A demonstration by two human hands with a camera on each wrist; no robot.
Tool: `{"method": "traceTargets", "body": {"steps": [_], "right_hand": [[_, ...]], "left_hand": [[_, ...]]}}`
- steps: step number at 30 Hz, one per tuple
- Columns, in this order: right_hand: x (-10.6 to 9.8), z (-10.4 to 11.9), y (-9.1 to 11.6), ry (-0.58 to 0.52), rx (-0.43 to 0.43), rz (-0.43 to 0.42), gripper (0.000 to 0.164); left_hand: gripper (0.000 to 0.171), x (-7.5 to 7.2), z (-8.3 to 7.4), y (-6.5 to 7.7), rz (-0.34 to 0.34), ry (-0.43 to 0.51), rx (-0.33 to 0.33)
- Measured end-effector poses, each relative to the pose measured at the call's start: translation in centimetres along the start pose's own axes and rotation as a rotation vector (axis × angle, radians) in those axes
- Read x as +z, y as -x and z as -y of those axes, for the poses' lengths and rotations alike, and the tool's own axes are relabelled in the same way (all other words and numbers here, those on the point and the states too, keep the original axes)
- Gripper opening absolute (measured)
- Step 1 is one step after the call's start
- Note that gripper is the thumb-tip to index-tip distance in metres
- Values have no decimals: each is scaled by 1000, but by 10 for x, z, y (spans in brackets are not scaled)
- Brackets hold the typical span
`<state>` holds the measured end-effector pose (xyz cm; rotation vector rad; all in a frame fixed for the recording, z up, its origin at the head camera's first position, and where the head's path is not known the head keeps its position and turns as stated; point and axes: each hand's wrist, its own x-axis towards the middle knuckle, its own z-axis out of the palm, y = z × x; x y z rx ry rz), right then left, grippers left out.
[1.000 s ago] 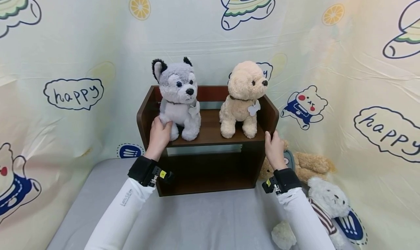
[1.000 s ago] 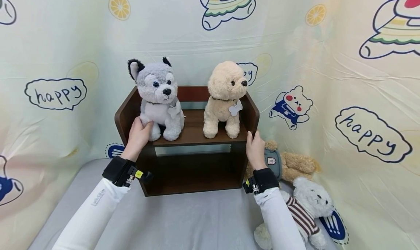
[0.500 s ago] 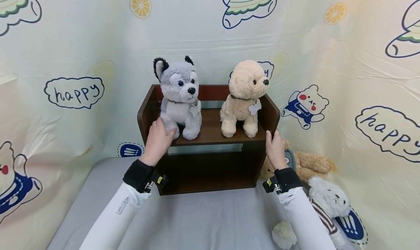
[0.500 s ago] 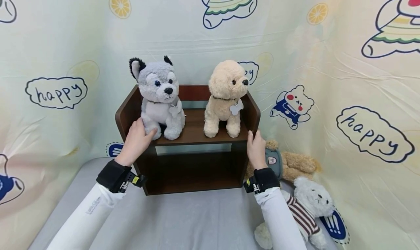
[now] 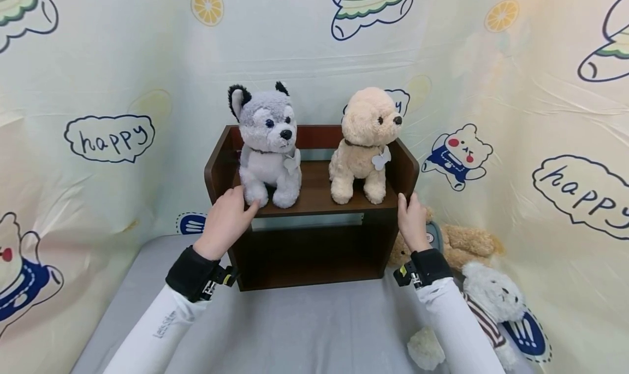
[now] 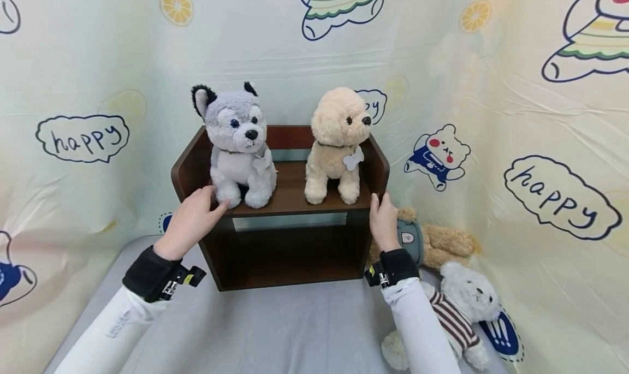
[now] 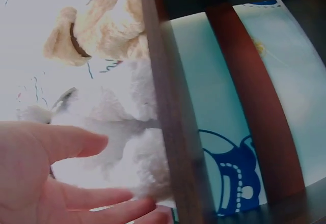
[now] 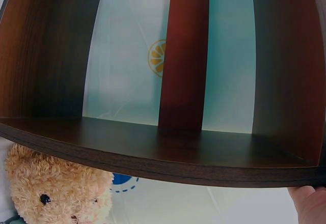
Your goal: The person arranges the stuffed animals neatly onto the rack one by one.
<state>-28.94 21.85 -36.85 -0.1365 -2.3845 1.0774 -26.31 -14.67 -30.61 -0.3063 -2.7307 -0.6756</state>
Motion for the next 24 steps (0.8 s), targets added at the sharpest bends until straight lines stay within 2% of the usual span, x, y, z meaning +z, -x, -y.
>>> {"method": "traceTargets", "body": {"steps": [4,10,14,24], "right_hand": [[0,1,0,1,-8,-9,36],[0,1,0,-2,-4,-10,36],[0,1,0,3,-6,-8,35],[-1,1,0,3,23,14,37]], "left_hand": [[32,-6,-3,4,64,-19,30],[27,-11,-8,7,145,-10,55],[25,-11,-9,8,192,-22,68],[29,-6,-6,10,391,-65,73]]}}
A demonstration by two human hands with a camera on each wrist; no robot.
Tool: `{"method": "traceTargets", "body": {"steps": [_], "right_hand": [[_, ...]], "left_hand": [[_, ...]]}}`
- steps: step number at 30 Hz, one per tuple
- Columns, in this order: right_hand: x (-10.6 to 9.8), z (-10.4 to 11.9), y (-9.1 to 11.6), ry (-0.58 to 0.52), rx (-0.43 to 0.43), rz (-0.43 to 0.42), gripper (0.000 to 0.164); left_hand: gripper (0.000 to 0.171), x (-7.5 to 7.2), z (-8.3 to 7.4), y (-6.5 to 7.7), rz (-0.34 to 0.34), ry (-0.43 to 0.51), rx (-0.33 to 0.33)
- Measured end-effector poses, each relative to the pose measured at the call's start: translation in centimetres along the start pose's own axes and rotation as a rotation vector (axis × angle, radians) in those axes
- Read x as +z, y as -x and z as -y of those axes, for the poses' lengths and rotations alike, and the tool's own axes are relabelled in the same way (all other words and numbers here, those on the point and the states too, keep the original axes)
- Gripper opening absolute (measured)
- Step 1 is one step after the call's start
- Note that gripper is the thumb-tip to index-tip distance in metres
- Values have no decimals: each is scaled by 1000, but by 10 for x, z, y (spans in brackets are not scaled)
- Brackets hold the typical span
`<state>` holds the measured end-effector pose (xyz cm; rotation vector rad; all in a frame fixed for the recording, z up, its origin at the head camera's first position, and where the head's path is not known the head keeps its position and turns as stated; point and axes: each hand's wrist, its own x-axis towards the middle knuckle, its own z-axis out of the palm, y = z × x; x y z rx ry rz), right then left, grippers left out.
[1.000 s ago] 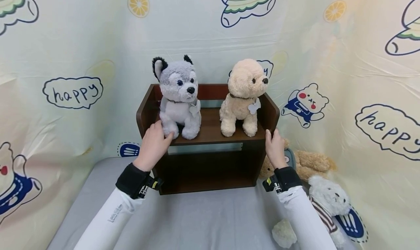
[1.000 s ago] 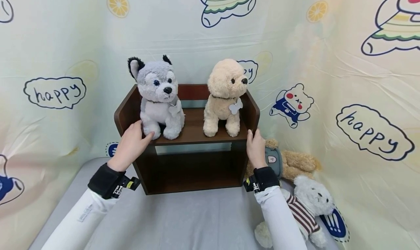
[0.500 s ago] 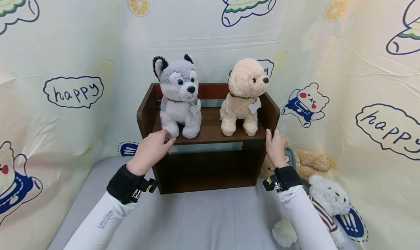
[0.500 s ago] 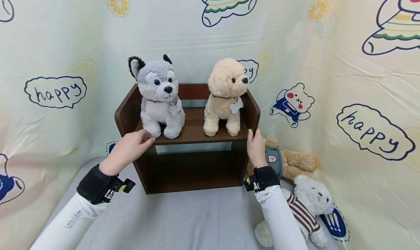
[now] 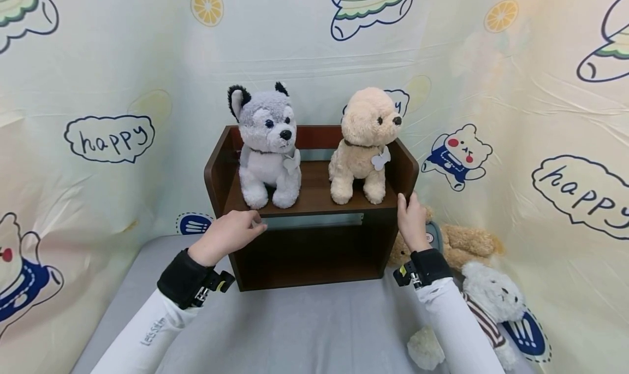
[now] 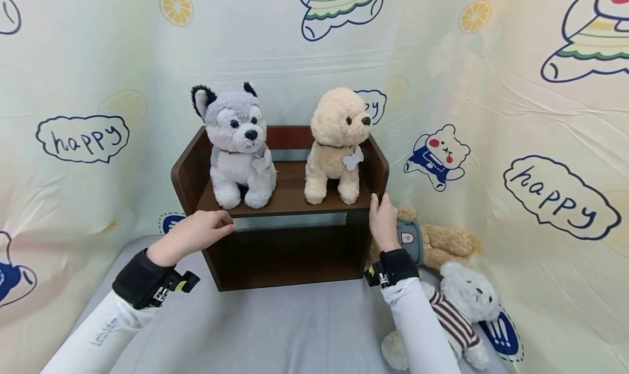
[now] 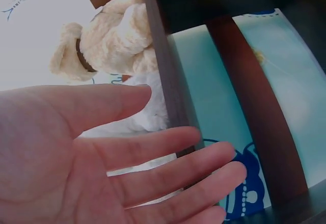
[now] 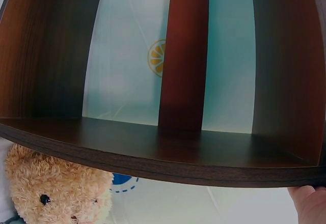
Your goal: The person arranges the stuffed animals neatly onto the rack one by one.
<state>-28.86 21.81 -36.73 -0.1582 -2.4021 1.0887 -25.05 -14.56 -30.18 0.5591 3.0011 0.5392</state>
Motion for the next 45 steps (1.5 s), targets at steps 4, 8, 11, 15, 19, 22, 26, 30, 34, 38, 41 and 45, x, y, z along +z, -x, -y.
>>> {"method": "traceTargets", "body": {"steps": [4,8,11,15,19,22,26,30,34,38,41,45], "right_hand": [[0,0,0,4,-2,-2,37],[-1,0,0,3,-11,-11,36],[0,0,0,0,-19,-18,34],[0,0,0,-6,-27,-25,34],[0,0,1,-9,-26,-24,34],[0,-1,1,-7,-29,-24,34],[0,-1,1,-6,-34,-29,33],[0,0,1,-6,-30,-25,34],[-1,0,0,-8,-18,-12,36],[-1,0,0,-4,-9,-4,37],[-1,0,-1,-5,-2,0,37],[0,-1,0,-9,4,4,38]], "left_hand": [[30,4,5,-1,51,-23,1],[27,7,8,0,88,-34,8],[27,10,12,1,119,-39,17],[32,15,19,3,168,-52,15],[36,18,28,6,196,-56,12],[34,20,34,8,199,-52,15],[32,22,41,12,190,-35,10],[32,24,49,17,185,-24,0],[32,26,58,22,185,3,-18],[33,25,65,26,189,34,-46],[35,24,70,28,188,46,-55],[36,24,77,31,172,45,-60]]}}
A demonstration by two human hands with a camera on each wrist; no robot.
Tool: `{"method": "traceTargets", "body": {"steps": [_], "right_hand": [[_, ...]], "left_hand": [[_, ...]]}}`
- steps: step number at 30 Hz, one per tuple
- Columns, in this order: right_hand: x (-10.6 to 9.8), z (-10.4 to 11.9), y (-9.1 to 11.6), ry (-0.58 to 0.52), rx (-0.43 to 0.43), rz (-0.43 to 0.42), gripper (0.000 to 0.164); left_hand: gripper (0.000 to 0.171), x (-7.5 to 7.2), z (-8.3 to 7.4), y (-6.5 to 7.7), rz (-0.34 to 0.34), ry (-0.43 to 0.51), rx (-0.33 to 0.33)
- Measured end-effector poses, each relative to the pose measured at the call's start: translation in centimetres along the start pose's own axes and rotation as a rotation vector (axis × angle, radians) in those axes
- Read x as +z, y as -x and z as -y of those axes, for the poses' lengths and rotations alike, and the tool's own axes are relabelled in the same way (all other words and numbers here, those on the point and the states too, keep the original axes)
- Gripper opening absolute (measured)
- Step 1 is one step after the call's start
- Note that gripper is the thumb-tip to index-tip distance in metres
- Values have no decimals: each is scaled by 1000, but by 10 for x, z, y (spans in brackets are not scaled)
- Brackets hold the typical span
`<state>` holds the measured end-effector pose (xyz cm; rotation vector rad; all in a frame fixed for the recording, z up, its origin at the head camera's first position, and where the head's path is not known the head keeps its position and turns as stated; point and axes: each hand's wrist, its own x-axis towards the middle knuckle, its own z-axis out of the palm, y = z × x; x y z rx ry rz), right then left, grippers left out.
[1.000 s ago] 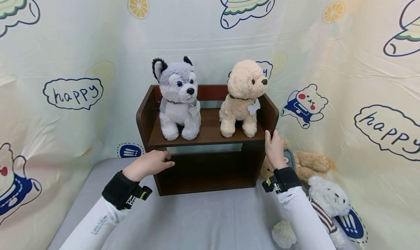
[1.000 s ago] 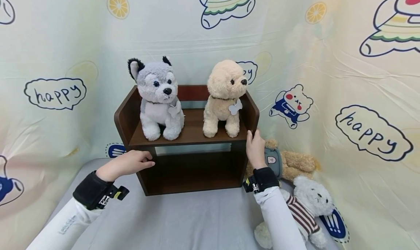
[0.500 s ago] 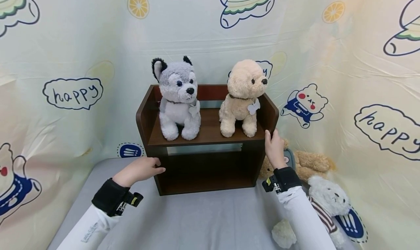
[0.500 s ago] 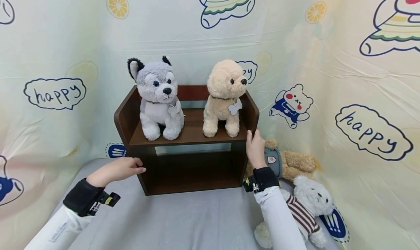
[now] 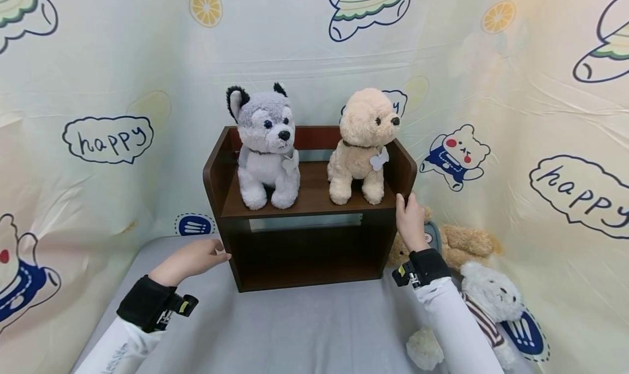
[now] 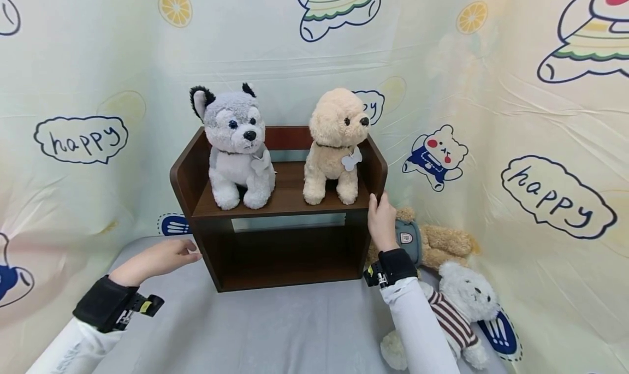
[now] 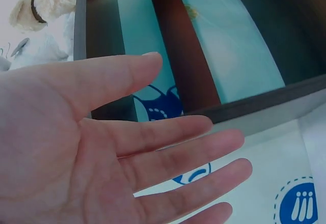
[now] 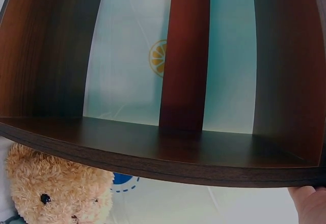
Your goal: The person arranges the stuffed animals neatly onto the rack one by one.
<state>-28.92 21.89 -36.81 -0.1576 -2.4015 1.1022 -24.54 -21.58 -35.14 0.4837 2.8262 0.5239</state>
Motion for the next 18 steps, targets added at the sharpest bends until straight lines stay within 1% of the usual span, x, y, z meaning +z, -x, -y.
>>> {"method": "traceTargets", "body": {"steps": [7,15,18], "right_hand": [[1,0,0,-5,-1,-2,37],[0,1,1,2,-9,-8,36],[0,1,1,-2,-10,-8,36]], "left_hand": [[36,-2,8,4,-24,-4,-4],[36,-4,10,7,-15,59,46],[36,-5,9,8,-35,81,39]]}}
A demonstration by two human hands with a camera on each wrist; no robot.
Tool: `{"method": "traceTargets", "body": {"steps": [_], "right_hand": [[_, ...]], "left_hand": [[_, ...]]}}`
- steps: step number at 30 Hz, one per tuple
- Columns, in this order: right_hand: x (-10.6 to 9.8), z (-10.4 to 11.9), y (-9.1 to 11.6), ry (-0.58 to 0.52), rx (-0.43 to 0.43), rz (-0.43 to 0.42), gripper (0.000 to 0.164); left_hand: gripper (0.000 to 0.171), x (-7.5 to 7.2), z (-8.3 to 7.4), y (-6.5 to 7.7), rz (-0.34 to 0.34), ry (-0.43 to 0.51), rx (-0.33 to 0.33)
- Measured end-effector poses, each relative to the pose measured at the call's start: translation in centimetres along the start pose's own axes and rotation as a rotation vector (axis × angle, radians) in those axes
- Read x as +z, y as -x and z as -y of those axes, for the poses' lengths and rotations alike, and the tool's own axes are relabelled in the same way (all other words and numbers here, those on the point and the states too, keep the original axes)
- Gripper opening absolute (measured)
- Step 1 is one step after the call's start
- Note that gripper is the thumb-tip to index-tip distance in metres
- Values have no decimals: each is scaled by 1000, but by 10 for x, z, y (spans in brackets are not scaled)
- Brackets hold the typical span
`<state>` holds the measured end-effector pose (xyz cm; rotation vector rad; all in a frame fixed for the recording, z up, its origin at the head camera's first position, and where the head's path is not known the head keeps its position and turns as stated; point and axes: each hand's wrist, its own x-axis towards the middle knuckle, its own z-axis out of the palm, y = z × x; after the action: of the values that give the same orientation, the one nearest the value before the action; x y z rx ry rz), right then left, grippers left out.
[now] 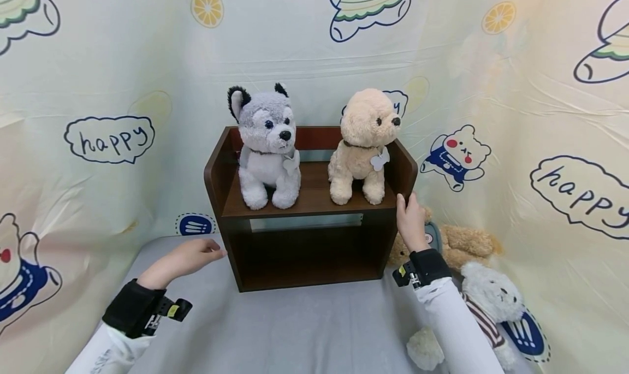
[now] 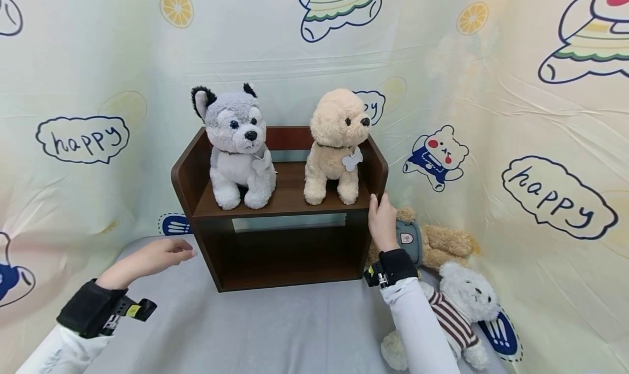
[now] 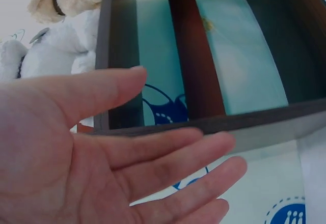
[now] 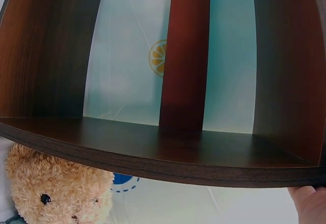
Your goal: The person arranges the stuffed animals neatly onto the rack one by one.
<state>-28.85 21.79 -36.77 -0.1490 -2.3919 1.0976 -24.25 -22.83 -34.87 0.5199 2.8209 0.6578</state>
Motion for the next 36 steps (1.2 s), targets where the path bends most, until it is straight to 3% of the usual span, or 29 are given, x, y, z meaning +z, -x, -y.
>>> {"method": "traceTargets", "body": {"steps": [7,17,25,36], "right_hand": [[0,-1,0,3,2,6,37],[0,0,-1,-8,19,18,38],[0,-1,-1,-6,14,6,38],[0,-1,-1,-6,22,15,38]], "left_hand": [[48,-7,-4,3,-38,72,-74],[61,-12,-5,2,-79,129,-111],[79,-13,-3,-4,-68,197,-209],[88,-9,2,-16,-91,357,-236]]}}
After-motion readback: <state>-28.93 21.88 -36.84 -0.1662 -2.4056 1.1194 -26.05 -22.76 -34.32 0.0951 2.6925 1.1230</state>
